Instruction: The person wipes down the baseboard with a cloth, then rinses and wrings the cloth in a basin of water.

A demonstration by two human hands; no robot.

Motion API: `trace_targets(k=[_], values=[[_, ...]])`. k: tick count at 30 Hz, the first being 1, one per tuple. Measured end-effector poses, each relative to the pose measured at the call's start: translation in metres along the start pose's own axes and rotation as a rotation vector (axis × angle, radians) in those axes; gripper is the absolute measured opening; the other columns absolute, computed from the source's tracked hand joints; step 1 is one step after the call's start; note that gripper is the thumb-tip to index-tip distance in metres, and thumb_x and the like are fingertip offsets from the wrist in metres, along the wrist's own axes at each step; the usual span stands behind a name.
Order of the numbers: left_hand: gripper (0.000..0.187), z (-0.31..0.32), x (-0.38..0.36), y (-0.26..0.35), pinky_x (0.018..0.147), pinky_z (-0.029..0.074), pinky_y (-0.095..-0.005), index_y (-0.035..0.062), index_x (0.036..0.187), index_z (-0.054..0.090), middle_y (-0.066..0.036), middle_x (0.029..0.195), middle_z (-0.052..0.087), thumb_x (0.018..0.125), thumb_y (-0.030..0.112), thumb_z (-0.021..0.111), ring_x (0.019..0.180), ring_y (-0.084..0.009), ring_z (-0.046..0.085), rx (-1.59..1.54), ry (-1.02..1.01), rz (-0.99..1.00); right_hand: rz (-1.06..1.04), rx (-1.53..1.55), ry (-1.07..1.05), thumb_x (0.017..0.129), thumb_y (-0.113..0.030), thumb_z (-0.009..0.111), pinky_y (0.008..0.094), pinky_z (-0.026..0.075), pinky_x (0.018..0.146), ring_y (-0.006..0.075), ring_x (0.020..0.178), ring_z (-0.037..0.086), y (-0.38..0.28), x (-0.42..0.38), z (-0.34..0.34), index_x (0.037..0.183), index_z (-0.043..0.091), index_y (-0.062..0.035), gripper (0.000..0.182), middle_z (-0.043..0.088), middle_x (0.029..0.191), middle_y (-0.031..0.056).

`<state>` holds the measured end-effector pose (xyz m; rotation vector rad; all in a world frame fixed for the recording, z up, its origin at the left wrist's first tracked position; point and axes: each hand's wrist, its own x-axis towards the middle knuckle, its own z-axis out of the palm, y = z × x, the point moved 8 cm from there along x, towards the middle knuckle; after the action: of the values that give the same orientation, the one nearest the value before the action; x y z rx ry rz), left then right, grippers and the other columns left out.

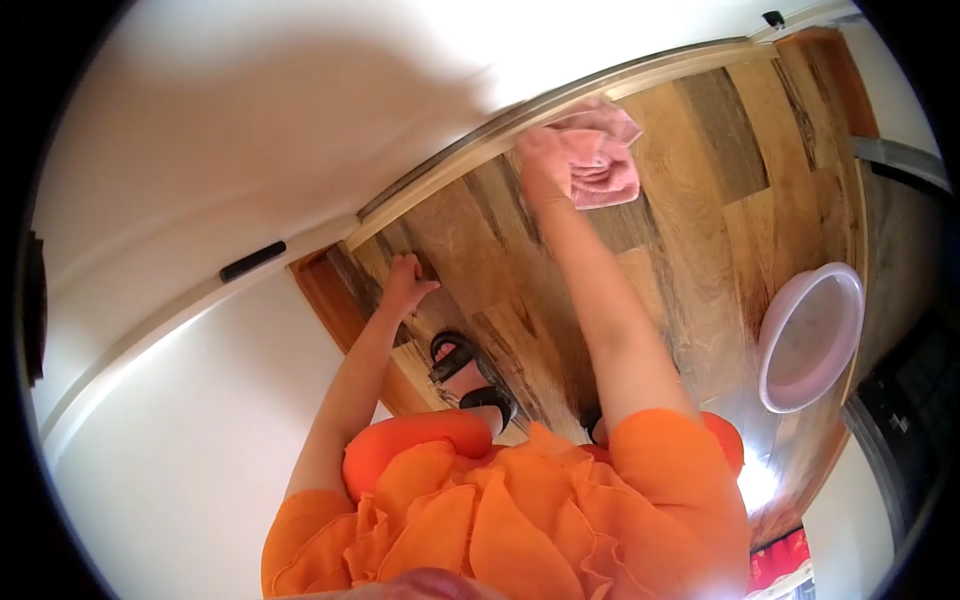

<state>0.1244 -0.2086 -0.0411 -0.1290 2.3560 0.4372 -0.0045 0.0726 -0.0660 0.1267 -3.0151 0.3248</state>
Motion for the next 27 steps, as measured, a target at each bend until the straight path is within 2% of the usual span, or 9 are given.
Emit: trace_targets(k=[1, 5, 8, 12, 13, 16, 20, 25, 27], values=[[0.043, 0.002, 0.0, 0.0, 0.07, 0.043, -0.042, 0.004, 0.08, 0.043, -0.016, 0.09, 0.044, 0.067, 0.018, 0.082, 0.079, -0.0348, 0.051, 0.003, 0.0, 0.005, -0.121, 0.271, 0.088, 0.071, -0.004, 0.056, 0.0345, 0.045, 0.086, 0.0254, 0.096, 0.054, -0.01, 0.003, -0.046, 0.083, 0.06, -0.0108, 0.015, 0.059, 0.093, 0.0052], [0.044, 0.0, -0.004, 0.0, 0.068, 0.043, -0.0421, 0.0041, 0.08, 0.043, -0.016, 0.089, 0.044, 0.066, 0.018, 0.082, 0.077, -0.0343, 0.05, -0.028, 0.028, 0.045, -0.083, 0.294, 0.065, 0.069, -0.005, 0.058, 0.0343, 0.045, 0.086, 0.0233, 0.097, 0.054, 0.038, 0.012, -0.054, 0.091, 0.061, -0.0113, 0.023, 0.059, 0.095, 0.0039], [0.044, -0.001, -0.001, 0.003, 0.069, 0.044, -0.0411, 0.0043, 0.08, 0.043, -0.015, 0.089, 0.044, 0.066, 0.018, 0.082, 0.078, -0.0338, 0.05, -0.007, -0.006, -0.004, -0.002, -0.319, -0.128, 0.072, -0.006, 0.058, 0.033, 0.046, 0.081, 0.0218, 0.093, 0.055, -0.021, 0.006, -0.036, 0.081, 0.06, -0.0124, 0.012, 0.059, 0.091, 0.0031], [0.045, 0.001, 0.0, -0.003, 0.067, 0.041, -0.0386, 0.0054, 0.078, 0.04, -0.013, 0.085, 0.039, 0.067, 0.019, 0.082, 0.073, -0.0289, 0.044, -0.053, 0.022, 0.007, -0.162, 0.079, -0.14, 0.072, -0.005, 0.057, 0.0345, 0.048, 0.075, 0.0219, 0.09, 0.055, 0.011, 0.015, -0.023, 0.084, 0.06, -0.0138, 0.015, 0.057, 0.086, 0.0059], [0.046, 0.001, -0.001, -0.001, 0.067, 0.041, -0.0387, 0.0053, 0.078, 0.04, -0.013, 0.085, 0.04, 0.067, 0.019, 0.082, 0.073, -0.0289, 0.045, -0.05, 0.026, 0.01, -0.012, 0.033, -0.178, 0.072, -0.003, 0.056, 0.0347, 0.048, 0.073, 0.0233, 0.09, 0.054, 0.042, 0.021, -0.032, 0.086, 0.061, -0.0131, 0.018, 0.057, 0.085, 0.0072], [0.045, 0.003, -0.001, -0.006, 0.067, 0.041, -0.039, 0.005, 0.078, 0.04, -0.013, 0.086, 0.04, 0.067, 0.019, 0.082, 0.073, -0.029, 0.045, -0.051, 0.022, 0.031, 0.162, 0.121, 0.162, 0.071, -0.005, 0.057, 0.0348, 0.048, 0.072, 0.0228, 0.087, 0.054, 0.064, 0.024, -0.063, 0.084, 0.062, -0.0129, 0.016, 0.056, 0.083, 0.0064], [0.045, 0.0, -0.001, 0.002, 0.067, 0.041, -0.0389, 0.0045, 0.078, 0.04, -0.013, 0.086, 0.04, 0.068, 0.019, 0.081, 0.073, -0.0292, 0.045, -0.002, -0.006, 0.0, -0.048, -0.161, -0.22, 0.072, -0.005, 0.057, 0.0378, 0.046, 0.072, 0.0247, 0.09, 0.055, -0.033, 0.016, -0.051, 0.08, 0.062, -0.0124, 0.012, 0.058, 0.085, 0.0076], [0.046, 0.002, 0.0, -0.004, 0.066, 0.041, -0.0392, 0.0049, 0.078, 0.041, -0.013, 0.087, 0.041, 0.067, 0.02, 0.082, 0.073, -0.0298, 0.045, -0.02, 0.024, 0.047, 0.125, 0.24, -0.023, 0.076, -0.009, 0.056, 0.0414, 0.044, 0.076, 0.0269, 0.086, 0.055, 0.07, 0.025, -0.044, 0.078, 0.062, -0.0121, 0.007, 0.059, 0.082, 0.0087], [0.046, 0.004, -0.003, -0.006, 0.067, 0.042, -0.0399, 0.0048, 0.079, 0.041, -0.014, 0.087, 0.042, 0.066, 0.02, 0.083, 0.074, -0.0311, 0.047, -0.026, 0.022, 0.038, 0.233, 0.092, 0.083, 0.077, -0.009, 0.055, 0.0414, 0.043, 0.078, 0.027, 0.087, 0.055, 0.088, 0.029, -0.049, 0.079, 0.062, -0.0117, 0.008, 0.059, 0.083, 0.0085]])
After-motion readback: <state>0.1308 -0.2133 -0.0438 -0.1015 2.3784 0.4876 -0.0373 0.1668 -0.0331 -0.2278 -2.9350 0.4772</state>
